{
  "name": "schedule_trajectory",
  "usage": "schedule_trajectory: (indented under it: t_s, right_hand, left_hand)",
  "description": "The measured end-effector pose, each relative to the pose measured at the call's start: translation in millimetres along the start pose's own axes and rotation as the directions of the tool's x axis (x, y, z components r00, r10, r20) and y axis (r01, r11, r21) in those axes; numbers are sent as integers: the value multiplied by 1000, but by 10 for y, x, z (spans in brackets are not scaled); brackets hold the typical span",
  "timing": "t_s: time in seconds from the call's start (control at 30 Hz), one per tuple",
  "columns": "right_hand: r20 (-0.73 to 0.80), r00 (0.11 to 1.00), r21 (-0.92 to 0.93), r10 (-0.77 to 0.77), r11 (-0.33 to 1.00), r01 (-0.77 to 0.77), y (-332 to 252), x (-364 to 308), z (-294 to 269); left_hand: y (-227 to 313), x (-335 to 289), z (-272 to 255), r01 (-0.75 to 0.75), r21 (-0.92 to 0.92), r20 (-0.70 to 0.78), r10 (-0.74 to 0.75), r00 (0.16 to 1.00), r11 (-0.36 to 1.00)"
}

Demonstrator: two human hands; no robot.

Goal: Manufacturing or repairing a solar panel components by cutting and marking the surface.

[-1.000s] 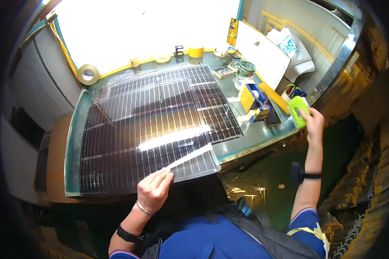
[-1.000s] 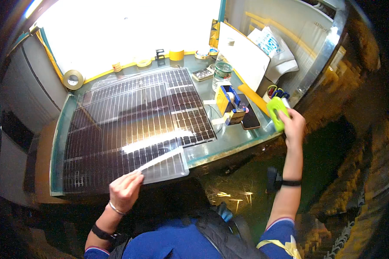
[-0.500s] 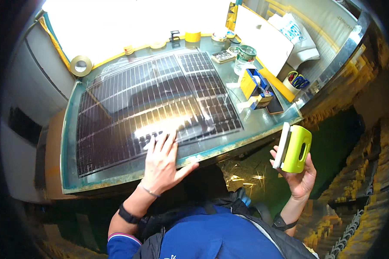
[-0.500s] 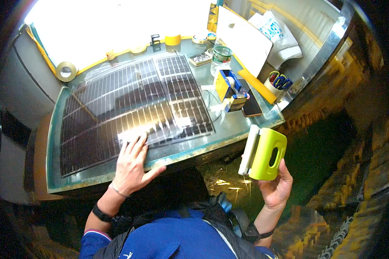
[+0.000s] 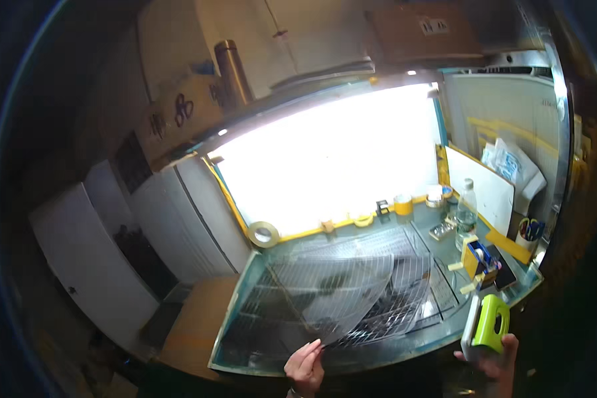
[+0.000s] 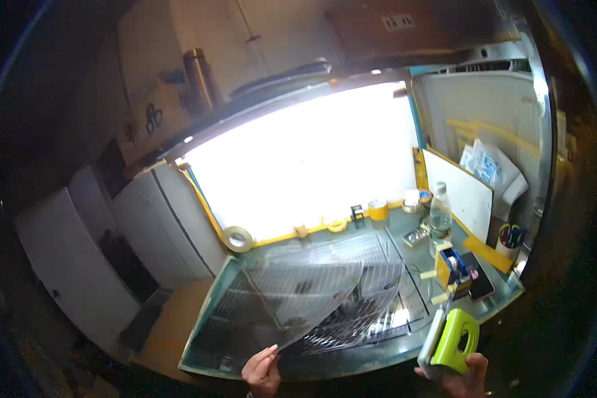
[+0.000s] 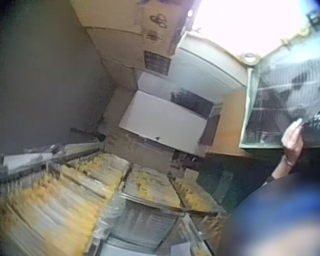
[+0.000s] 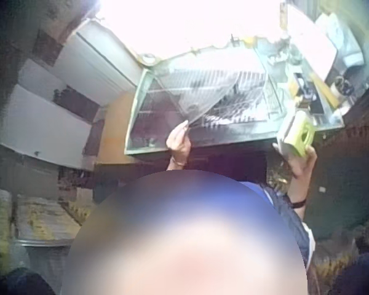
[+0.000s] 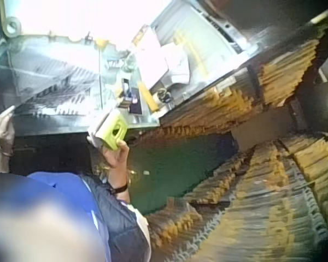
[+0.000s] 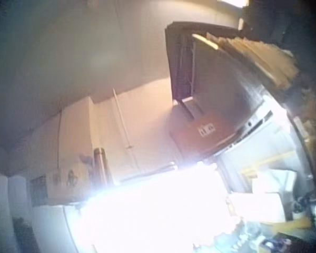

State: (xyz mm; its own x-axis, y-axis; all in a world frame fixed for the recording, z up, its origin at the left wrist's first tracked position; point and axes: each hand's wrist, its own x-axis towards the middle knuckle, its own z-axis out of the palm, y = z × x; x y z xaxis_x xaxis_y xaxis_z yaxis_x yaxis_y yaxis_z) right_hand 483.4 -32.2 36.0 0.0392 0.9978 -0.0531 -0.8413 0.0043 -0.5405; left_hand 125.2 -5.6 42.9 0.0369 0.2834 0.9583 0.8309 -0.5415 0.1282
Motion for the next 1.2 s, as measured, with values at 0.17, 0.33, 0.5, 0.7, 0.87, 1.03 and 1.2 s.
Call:
schedule_trajectory:
  t_s: [0.17,0.33,0.5,0.7,0.87,1.03,1.2]
  right_hand:
    - [-177,978,113,114,989,-95,-112,-119,-192]
    - [65,992,-200,106,975,-91,-30,-400,-135]
    - [-49,997,-418,65,905,-80,259,-372,-64]
    - [65,888,-102,455,889,-447,299,-79,-403]
    - [33,944,-251,328,917,-309,209,-75,-44]
    - [-33,973,-293,227,929,-227,205,-57,4]
    - [-103,970,-117,219,966,-230,225,-52,-98]
  left_hand:
    - [133,-153,-106,-182,-86,308,200,930,980]
    - [289,-321,-82,-47,-158,498,121,858,986]
    - [171,-243,-133,-14,-173,582,114,805,985]
    - [94,-368,-91,265,-178,618,-102,779,948]
    - [230,-393,-61,211,-227,456,-87,885,951]
    - [618,-557,126,889,-262,875,-296,383,374]
    - [581,-565,398,737,-158,944,-319,-83,-658]
